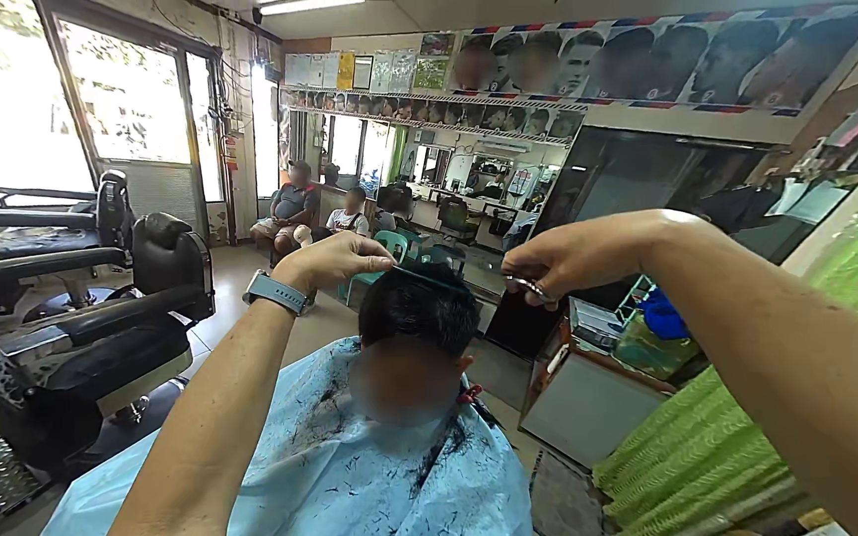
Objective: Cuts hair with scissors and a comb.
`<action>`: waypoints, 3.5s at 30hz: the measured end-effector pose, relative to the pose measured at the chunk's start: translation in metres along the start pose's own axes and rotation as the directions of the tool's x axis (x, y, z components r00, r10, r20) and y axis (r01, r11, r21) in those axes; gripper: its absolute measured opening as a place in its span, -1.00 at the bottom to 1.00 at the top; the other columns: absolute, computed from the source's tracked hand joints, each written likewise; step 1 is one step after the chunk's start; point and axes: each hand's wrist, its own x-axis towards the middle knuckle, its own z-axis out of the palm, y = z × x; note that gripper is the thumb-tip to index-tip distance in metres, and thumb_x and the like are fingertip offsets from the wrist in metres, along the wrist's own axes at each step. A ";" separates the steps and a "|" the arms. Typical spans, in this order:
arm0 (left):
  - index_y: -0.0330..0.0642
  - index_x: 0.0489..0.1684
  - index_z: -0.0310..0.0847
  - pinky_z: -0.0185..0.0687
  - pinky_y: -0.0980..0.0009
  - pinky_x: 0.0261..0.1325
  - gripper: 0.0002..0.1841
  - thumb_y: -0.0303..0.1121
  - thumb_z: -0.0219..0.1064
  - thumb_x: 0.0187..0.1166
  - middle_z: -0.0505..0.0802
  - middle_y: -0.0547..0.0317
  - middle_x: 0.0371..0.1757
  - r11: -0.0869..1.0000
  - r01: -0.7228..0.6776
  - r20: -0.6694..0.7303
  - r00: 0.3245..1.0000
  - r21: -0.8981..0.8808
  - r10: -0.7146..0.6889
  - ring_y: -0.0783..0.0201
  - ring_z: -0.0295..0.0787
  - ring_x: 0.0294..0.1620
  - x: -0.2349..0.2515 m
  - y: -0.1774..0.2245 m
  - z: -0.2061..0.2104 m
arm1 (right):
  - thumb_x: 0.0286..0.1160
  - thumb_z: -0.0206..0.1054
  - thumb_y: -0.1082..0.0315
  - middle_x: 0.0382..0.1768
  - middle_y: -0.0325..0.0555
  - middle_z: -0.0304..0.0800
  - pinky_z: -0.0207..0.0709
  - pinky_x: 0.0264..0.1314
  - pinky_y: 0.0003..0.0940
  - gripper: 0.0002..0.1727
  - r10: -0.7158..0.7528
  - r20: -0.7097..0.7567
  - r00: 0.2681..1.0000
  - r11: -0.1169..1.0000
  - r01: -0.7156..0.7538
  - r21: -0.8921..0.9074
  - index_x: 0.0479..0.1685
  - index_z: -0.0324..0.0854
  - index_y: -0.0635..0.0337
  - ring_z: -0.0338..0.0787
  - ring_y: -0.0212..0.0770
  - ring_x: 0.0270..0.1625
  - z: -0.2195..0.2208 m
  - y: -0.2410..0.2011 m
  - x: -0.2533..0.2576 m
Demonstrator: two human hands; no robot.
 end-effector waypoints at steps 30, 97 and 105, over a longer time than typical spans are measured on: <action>-0.09 0.23 0.77 0.57 0.16 0.42 -0.73 -0.27 0.37 0.67 0.80 0.10 0.23 0.988 -0.055 -0.176 0.981 0.145 0.080 0.26 0.71 0.29 0.044 0.000 0.014 | 0.56 0.45 0.43 -0.17 -0.08 0.85 0.69 0.03 -0.20 -0.81 -0.078 -0.017 0.997 0.997 0.078 0.007 0.07 0.67 0.21 0.82 -0.20 -0.18 -0.003 0.080 0.050; 0.07 0.24 0.80 0.36 -0.23 0.38 -0.69 -0.09 0.32 0.68 0.80 0.12 0.11 0.706 0.197 -0.465 0.860 0.681 0.208 0.00 0.59 0.36 -0.055 0.079 0.073 | 0.29 0.65 0.26 -0.10 -0.04 0.77 0.64 0.08 0.02 -0.57 -0.419 -0.423 0.804 0.907 0.396 -0.145 0.12 0.68 0.15 0.77 -0.05 -0.03 0.095 0.151 0.050; -0.03 0.14 0.81 0.55 -0.18 0.15 -0.60 -0.02 0.10 0.84 0.87 0.03 -0.17 0.619 0.296 -0.536 0.808 0.727 0.243 -0.01 0.80 -0.08 -0.066 0.105 0.081 | 0.56 0.41 0.42 -0.24 -0.10 0.79 0.66 -0.03 -0.03 -0.78 -0.449 -0.412 0.792 0.893 0.405 -0.196 0.13 0.66 0.10 0.79 -0.09 -0.17 0.077 0.121 0.035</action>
